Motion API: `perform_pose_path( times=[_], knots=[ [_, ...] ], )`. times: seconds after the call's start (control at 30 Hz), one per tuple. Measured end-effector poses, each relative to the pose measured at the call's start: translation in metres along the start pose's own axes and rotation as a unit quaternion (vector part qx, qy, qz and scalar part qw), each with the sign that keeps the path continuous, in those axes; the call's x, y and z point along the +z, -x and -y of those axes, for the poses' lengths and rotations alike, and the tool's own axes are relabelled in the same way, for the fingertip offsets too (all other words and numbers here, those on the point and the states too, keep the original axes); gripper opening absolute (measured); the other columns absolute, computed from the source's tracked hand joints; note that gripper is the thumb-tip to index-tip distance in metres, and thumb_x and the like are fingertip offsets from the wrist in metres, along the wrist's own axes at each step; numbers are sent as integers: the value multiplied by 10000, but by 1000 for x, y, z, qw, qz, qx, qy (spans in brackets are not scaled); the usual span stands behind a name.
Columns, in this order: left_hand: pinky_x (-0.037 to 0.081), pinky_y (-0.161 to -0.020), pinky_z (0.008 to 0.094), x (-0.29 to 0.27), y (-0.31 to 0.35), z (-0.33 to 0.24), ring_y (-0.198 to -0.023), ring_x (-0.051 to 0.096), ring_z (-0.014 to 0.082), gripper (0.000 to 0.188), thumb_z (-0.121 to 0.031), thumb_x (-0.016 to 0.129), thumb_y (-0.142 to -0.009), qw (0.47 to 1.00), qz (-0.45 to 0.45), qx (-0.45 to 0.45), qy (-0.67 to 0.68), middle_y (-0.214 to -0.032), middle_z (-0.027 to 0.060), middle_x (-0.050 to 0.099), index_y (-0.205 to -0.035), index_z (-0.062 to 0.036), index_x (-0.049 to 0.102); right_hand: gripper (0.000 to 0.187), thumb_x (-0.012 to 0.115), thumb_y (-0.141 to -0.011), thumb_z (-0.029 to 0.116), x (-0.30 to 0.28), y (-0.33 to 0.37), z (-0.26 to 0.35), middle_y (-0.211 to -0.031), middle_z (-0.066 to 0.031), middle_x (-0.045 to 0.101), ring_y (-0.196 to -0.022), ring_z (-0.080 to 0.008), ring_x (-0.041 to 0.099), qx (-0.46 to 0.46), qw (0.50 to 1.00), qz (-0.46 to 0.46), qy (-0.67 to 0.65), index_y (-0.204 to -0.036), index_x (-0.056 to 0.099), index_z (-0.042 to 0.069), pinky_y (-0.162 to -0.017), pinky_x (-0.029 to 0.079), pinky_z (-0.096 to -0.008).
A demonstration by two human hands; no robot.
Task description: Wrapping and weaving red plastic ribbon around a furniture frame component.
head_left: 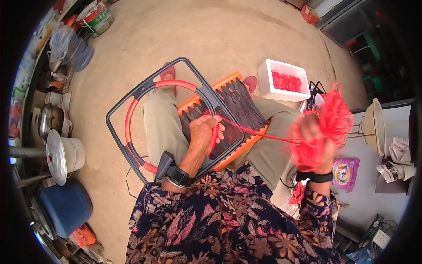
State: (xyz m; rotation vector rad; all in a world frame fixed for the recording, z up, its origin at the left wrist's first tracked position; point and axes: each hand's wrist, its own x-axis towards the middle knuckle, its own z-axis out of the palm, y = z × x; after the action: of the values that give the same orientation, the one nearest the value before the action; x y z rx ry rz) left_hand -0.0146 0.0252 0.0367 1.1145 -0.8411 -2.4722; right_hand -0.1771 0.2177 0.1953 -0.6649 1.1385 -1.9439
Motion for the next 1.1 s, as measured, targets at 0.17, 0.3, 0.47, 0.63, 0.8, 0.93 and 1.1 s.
perform_pose_path(
  times=[0.17, 0.3, 0.47, 0.63, 0.8, 0.93, 1.1],
  knots=[
    [392, -344, 263, 5, 0, -2, -409, 534, 156, 141, -107, 585, -907, 1000, 15, -19, 9, -651, 116, 617, -836, 15, 572, 110, 481, -968, 186, -82, 49, 84, -699, 19, 376, -520, -60, 351, 22, 996, -85, -14, -1017, 496, 89, -414, 294, -185],
    [398, -345, 269, 9, 7, -2, -411, 538, 169, 126, -107, 570, -918, 998, 48, -21, 22, -660, 135, 615, -870, 6, 538, 149, 499, -976, 236, -81, 42, 88, -644, 18, 421, -527, -45, 409, 98, 945, -271, 154, -948, 501, 90, -398, 290, -191],
    [407, -342, 267, 16, 9, 17, -426, 567, 180, 103, -72, 557, -915, 998, 58, -5, -18, -694, 166, 635, -854, 5, 529, 340, 499, -973, 264, -60, -4, 57, -912, -15, 652, -806, -82, 575, 25, 737, -271, 619, -1069, 631, -34, -730, 458, -221],
    [428, -353, 258, 14, 24, 27, -417, 564, 161, 91, -40, 536, -902, 997, 61, -9, -37, -669, 141, 638, -831, 10, 563, 335, 490, -964, 265, 65, -65, -14, -979, -101, 661, -889, -186, 635, 105, 835, 42, 539, -1081, 628, -17, -734, 495, -306],
    [445, -381, 260, 24, 27, 43, -431, 571, 144, 117, -19, 509, -875, 991, 103, 15, -80, -635, 105, 630, -814, 23, 599, 459, 578, -874, 456, 86, -102, -123, -812, -147, 605, -788, -325, 573, -87, 554, 325, 761, -852, 672, 7, -701, 471, -411],
    [413, -353, 253, 30, 28, 36, -417, 554, 138, 138, -60, 520, -905, 991, 78, 19, -111, -615, 81, 602, -826, 29, 592, 459, 525, -908, 443, 80, -99, -151, -854, -130, 658, -858, -289, 603, -135, 504, 355, 775, -839, 677, 16, -781, 476, -427],
    [468, -402, 262, 24, 17, 9, -471, 579, 156, 123, -73, 513, -901, 990, 51, -8, -132, -664, 105, 618, -892, 26, 584, 293, 544, -918, 253, 96, -102, -82, -707, -128, 628, -643, -277, 606, -63, 831, 126, 539, -799, 653, 9, -574, 467, -358]
  ],
)
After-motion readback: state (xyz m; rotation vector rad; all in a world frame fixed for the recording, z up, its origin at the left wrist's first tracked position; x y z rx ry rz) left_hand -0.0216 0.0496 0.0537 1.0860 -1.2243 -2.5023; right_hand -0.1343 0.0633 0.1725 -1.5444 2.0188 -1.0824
